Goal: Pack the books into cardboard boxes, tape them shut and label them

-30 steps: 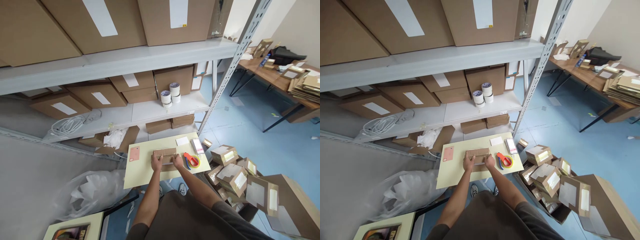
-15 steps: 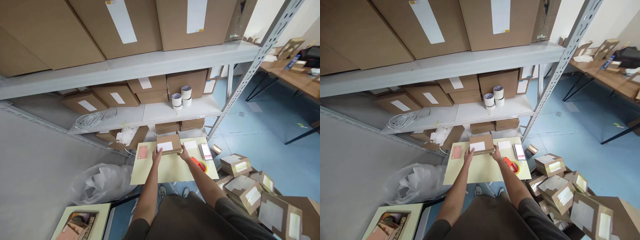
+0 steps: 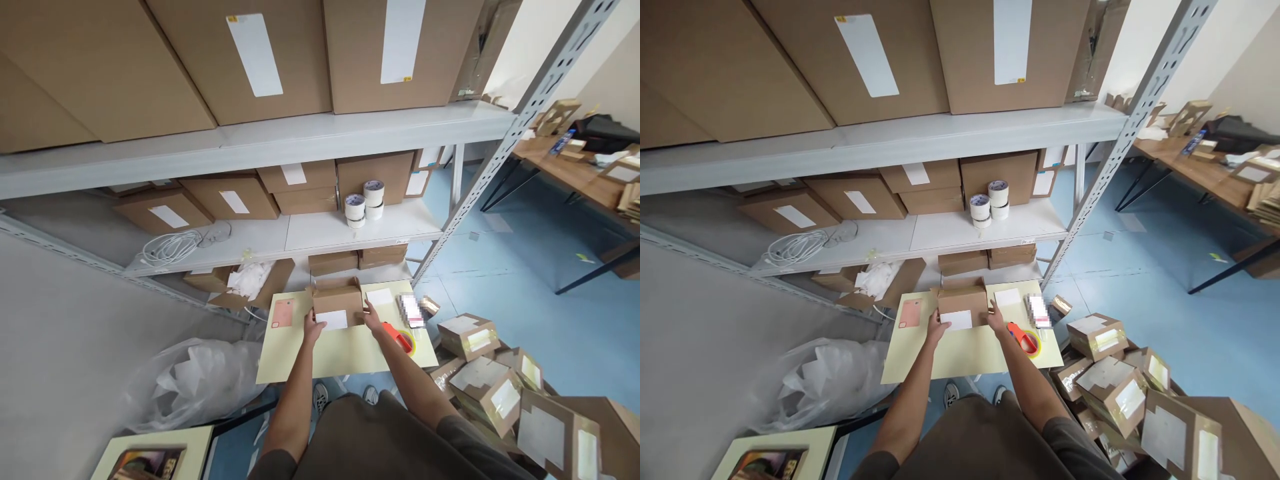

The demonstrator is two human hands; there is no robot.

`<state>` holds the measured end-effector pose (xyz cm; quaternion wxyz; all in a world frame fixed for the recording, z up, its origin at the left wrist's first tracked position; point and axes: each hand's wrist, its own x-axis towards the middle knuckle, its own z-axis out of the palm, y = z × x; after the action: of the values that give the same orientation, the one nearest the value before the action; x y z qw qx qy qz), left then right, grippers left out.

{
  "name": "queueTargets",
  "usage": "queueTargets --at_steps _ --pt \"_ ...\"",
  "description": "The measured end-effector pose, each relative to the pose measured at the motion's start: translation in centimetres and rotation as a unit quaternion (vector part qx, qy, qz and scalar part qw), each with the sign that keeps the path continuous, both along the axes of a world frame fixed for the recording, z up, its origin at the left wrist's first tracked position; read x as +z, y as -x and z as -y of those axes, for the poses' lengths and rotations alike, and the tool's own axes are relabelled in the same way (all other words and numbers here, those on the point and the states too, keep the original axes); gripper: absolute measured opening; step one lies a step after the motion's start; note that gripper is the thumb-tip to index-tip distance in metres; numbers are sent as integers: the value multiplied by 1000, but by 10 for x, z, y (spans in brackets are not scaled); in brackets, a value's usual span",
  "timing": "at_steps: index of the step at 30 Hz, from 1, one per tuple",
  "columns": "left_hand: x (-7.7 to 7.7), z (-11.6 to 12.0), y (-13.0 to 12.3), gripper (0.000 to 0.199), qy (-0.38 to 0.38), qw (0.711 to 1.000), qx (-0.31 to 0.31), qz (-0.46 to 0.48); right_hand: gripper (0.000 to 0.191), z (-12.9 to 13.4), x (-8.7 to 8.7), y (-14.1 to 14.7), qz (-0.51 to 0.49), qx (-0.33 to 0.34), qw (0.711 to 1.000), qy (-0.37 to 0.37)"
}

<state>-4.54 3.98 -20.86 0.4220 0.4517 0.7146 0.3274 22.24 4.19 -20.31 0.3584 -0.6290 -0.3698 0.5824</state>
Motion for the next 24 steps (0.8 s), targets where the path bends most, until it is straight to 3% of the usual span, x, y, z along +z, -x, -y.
queueTargets --at_steps 4,8,10,12,15,18,21,24 --pt "8 4 -5 78 -14 1000 -11 -1 74 4 10 -7 111 41 991 -59" --pt "14 19 -17 81 23 1000 -2 12 74 21 6 -2 181 71 980 -47" --pt "22 25 -18 91 4 997 45 -58 74 28 4 1 200 51 977 -48" --pt "34 29 -14 95 -51 983 47 -170 76 32 4 3 214 18 975 -64" --pt "53 27 -10 72 -111 944 -87 -298 79 29 9 5 232 -2 970 -74" --pt "67 19 -14 66 -58 908 -225 -348 68 17 15 8 261 28 964 -46" --pt "71 15 -21 55 -8 890 -261 -374 45 5 16 9 265 34 964 -4" --pt "68 19 -21 35 -19 889 -256 -379 41 -1 13 4 255 11 967 -5"
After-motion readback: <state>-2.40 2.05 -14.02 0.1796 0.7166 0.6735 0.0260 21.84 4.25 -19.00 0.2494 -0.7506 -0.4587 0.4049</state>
